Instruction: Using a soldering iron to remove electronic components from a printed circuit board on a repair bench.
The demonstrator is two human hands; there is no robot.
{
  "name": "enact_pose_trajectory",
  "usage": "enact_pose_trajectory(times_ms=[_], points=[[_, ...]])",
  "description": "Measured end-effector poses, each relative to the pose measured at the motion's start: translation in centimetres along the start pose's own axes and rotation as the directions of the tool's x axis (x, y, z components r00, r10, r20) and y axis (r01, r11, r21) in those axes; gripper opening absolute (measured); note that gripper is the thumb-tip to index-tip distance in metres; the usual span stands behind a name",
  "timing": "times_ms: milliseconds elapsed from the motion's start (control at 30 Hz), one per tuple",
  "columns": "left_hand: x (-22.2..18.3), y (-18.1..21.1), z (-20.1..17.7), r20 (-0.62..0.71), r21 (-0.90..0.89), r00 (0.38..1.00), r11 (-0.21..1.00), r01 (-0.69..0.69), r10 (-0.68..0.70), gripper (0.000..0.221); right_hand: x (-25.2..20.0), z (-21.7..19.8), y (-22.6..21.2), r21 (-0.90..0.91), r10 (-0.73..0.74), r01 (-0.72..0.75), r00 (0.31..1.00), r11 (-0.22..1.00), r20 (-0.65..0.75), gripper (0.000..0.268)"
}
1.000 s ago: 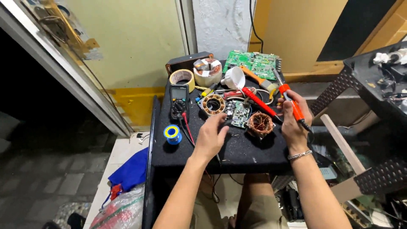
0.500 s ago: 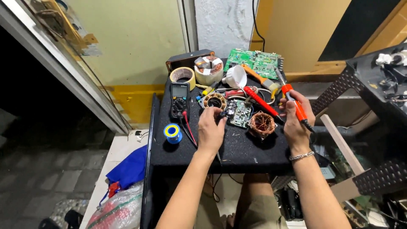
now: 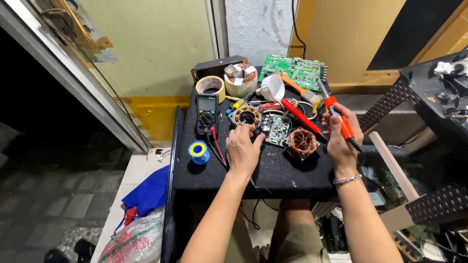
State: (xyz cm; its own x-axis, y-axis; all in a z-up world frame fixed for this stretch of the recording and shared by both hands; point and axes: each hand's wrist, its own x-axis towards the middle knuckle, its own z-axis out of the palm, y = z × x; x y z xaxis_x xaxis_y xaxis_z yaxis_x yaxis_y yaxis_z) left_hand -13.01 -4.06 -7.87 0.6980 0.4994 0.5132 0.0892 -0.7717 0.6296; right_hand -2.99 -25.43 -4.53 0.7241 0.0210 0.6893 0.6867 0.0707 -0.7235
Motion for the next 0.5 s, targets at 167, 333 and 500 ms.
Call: enact_pose_trajectory(times_ms=[167,333,500], points=[[0.0,-0.1,-0.3,-0.032,-0.049,0.999,0.999,-0.018,0.017,0.031,0.0,-0.1,0.2,0.006,-0.008,0.008,1.0,1.0,0.002,0.036],[-0.6,1.5,-5.2,-0.095,-0.074,0.989,0.99,-0.117,0.11,0.031,0.0,0.0,0.0,0.005,-0.011,0.011,1.0,1.0,0.001,0.034],[-0.5,-1.9,-11.0,-0.262,0.095,0.942,0.977,-0.192,0.211,0.021,-0.1,0.1,0.2,0.028,-0.036,0.036,0.999,0.999,-0.023,0.034]])
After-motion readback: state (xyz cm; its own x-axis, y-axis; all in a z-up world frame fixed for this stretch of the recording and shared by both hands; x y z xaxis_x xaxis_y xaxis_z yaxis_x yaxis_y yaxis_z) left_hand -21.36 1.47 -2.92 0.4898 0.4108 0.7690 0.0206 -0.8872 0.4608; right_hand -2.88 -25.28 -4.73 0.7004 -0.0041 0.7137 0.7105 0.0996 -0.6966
